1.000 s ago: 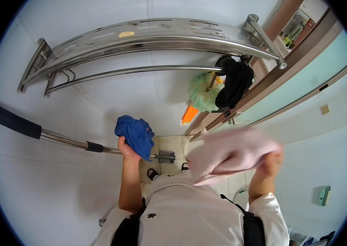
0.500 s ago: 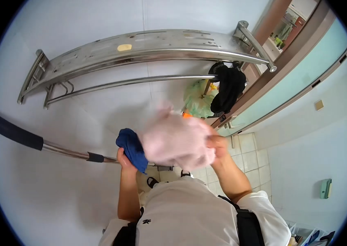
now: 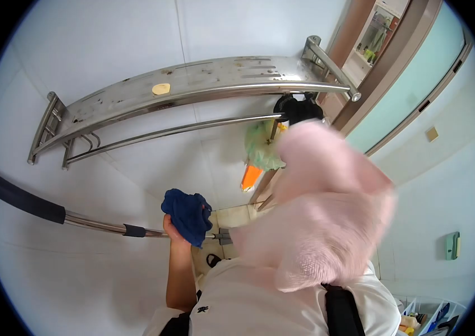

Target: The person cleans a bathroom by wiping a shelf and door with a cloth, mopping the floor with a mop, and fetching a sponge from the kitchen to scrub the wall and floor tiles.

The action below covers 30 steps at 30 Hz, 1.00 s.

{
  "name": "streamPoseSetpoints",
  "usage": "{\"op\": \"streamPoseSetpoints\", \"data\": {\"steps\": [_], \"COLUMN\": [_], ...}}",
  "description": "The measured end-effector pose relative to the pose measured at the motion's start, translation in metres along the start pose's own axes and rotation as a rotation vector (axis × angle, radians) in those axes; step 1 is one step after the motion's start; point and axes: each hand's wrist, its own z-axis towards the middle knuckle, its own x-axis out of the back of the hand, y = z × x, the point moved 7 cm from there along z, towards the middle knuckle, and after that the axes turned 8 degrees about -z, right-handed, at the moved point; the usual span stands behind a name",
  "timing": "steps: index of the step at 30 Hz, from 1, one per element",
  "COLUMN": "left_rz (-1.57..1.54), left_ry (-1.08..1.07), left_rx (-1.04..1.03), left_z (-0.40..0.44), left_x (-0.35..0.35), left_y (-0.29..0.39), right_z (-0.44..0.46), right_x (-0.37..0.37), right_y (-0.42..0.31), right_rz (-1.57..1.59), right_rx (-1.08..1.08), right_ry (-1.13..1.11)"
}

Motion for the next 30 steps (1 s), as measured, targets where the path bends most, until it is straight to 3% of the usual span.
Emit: {"op": "streamPoseSetpoints", "data": {"steps": [3, 6, 11, 15, 17, 20, 23, 25, 27, 28, 29, 30], "left_rz": [0.013, -0.087, -0.044, -0.068, -0.102, 0.032, -0.059, 0.009, -0.030, -0.104, -0.171, -0.108], "left_ry": [-0.040, 0.020, 0.239, 0.237, 0.107, 0.179, 0.190, 0.142, -0.016, -0.153, -0.291, -0.178], "left_rx": [-0.037, 0.067, -0.064, -0.103, -0.103, -0.106, -0.080, -0.069, -0.067, -0.063, -0.059, -0.095], "left_z": [0.000, -0.005, -0.018, -0.019, -0.021, -0.020, -0.026, -0.028, -0.026, -0.024, -0.025, -0.026], "left_x": [-0.007, 0.002, -0.009, -0.004, -0.013, -0.001, -0.012, -0.017, -0.038, -0.062, -0.083, -0.083], "left_y": [0.003, 0.000, 0.007, 0.010, 0.009, 0.014, 0.011, 0.016, 0.017, 0.014, 0.011, 0.012], "right_z": [0.050, 0.094, 0.154, 0.186, 0.191, 0.193, 0.198, 0.183, 0.167, 0.160, 0.146, 0.126], "right_x": [-0.032, -0.066, -0.090, -0.098, -0.097, -0.074, -0.064, -0.052, -0.069, -0.078, -0.071, -0.077], "right_y": [-0.013, 0.018, 0.078, 0.109, 0.125, 0.171, 0.166, 0.162, 0.107, 0.070, 0.061, 0.033], "right_rz": [-0.659, -0.973, -1.077, -1.047, -1.016, -1.010, -1.128, -1.273, -1.304, -1.398, -1.519, -1.485], "right_rx": [0.224, 0.284, 0.172, 0.001, -0.085, -0.314, -0.394, -0.417, -0.225, 0.020, -0.043, 0.484], "right_ry": [-0.173, -0.423, -0.797, -1.036, -1.107, -1.040, -1.114, -0.996, -0.976, -0.805, -0.715, -0.556]}}
